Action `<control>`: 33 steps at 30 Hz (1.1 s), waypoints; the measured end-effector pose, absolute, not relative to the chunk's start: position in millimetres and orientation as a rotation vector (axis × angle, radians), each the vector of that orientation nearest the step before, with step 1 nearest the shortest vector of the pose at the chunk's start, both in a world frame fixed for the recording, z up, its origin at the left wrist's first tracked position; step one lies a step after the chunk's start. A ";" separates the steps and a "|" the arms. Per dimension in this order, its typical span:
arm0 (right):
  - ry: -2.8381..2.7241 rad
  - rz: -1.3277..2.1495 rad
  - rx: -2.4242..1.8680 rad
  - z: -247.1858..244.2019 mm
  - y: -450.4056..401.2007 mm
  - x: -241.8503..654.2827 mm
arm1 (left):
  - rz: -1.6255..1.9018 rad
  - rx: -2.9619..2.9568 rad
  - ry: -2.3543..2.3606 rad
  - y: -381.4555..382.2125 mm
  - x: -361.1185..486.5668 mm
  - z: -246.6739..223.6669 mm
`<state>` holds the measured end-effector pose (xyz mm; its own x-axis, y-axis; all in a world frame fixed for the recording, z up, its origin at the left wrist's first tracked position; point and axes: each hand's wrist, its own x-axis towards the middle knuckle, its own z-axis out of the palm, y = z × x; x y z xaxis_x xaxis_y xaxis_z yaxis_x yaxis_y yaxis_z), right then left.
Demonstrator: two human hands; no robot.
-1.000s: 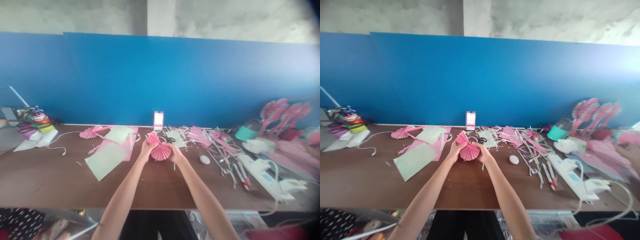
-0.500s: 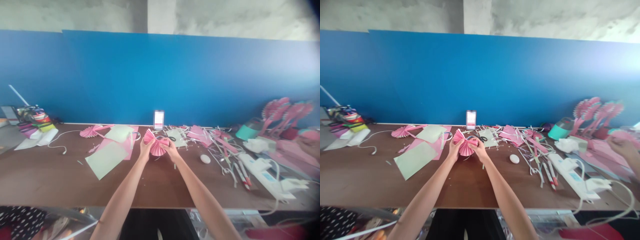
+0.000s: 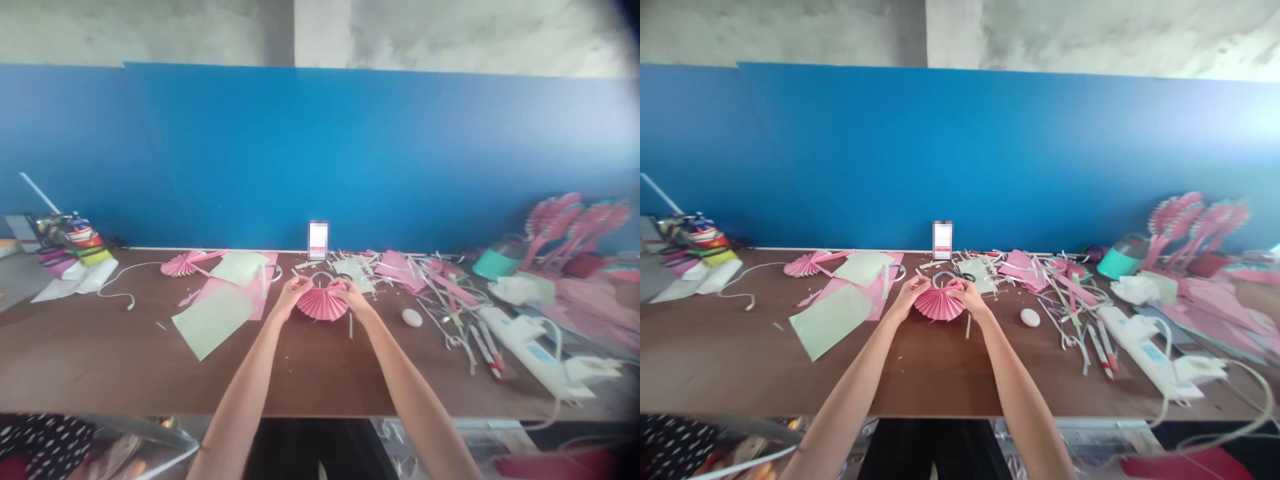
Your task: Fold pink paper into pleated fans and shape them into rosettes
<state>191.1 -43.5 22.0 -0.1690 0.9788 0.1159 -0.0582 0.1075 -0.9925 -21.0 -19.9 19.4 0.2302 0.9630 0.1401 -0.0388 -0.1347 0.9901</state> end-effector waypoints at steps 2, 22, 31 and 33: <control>-1.311 1.293 -0.988 22.3 -42.6 193.3 | 1.106 1.411 0.928 -21.7 -20.9 20.9; -1.758 1.486 -1.025 33.3 -50.2 206.5 | 0.608 1.623 0.794 -28.5 -31.1 36.1; -1.691 1.366 -1.135 33.1 -50.5 205.6 | 0.634 1.633 0.908 -23.4 -26.3 22.1; -1.692 1.311 -1.095 33.8 -50.8 204.0 | 0.649 1.616 0.924 -21.6 -25.1 18.6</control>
